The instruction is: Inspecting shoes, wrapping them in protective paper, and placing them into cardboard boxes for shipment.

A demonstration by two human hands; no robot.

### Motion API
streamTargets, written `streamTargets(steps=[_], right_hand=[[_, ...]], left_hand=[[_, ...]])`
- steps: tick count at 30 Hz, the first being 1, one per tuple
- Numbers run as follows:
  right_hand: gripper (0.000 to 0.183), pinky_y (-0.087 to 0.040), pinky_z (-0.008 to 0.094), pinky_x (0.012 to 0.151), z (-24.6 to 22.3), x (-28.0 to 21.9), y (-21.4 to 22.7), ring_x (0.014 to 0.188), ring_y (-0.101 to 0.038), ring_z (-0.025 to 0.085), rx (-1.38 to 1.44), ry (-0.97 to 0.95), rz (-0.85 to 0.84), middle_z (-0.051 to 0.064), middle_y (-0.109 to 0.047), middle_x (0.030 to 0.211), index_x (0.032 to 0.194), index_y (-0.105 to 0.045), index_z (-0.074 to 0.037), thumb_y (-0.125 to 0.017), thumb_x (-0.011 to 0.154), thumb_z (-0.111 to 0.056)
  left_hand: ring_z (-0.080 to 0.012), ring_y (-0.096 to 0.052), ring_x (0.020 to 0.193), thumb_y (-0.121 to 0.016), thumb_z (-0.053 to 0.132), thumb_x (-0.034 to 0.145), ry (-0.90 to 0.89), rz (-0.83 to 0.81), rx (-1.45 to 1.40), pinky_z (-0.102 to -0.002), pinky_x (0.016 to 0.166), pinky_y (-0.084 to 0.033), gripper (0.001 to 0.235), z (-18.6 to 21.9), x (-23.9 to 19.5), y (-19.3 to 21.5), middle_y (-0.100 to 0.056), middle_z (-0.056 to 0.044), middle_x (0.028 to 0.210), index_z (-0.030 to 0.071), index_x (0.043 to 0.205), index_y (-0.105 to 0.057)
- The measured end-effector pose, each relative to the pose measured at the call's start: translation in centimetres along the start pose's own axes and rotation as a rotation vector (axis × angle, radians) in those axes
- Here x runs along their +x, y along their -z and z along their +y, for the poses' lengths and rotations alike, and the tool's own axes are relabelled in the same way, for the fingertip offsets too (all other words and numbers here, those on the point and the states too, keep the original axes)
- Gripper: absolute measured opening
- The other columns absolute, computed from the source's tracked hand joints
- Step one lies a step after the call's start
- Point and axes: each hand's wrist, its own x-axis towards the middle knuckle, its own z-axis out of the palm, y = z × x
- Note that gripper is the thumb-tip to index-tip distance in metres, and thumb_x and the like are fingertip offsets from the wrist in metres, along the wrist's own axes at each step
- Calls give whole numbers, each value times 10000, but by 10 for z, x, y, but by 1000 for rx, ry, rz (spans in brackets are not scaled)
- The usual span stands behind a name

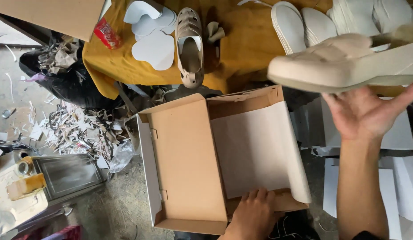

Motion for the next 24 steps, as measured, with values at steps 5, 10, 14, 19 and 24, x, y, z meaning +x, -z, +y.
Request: streamTargets(steps=[5, 10, 14, 19, 24], right_hand=[[936, -479, 533, 1335, 23, 2, 8, 1525, -541, 289, -283, 90, -183, 53, -601, 1543, 1559, -530, -192, -860, 743, -511], [732, -510, 380, 1076, -1, -17, 47, 1256, -633, 247, -688, 137, -239, 109, -667, 1302, 1405, -594, -82, -771, 857, -534], [399, -364, 472, 1069, -25, -23, 129, 1299, -521, 409, -1799, 611, -41, 292, -569, 1403, 1464, -494, 11, -563, 1148, -221], [623, -353, 302, 1120, 50, -67, 3, 1327, -421, 113, -1274, -328, 208, -41, -418, 1481, 1445, -388, -219, -505, 920, -532], [741, -54, 391, 1250, 74, -90, -15, 1592, -52, 232, -1681, -305, -372, 138, -59, 1729, 1618, -70, -68, -371, 1011, -369]], left_hand=[[-439, -547, 1078, -617, 413, 1032, 6, 130, 48, -562, 885, -479, 529, 5, 9, -11, -583, -227, 1138, -56, 1274, -577], [-500, -359, 1370, -837, 603, 817, 168, 132, 158, -603, 949, -457, 992, 9, 15, -14, -406, -349, 1443, -98, 1395, -438], [-497, -333, 1426, -816, 624, 801, 195, 189, 197, -639, 1023, -400, 1062, 11, 18, -25, -382, -374, 1529, -116, 1448, -414], [-458, -461, 1307, -693, 535, 819, 185, 430, 298, -650, 932, -441, 894, 21, 11, -9, -556, -280, 1362, -80, 1441, -505], [-457, -534, 1229, -628, 463, 873, 159, 541, 261, -541, 720, -537, 780, 26, 3, 3, -604, -309, 1279, -94, 1414, -555]])
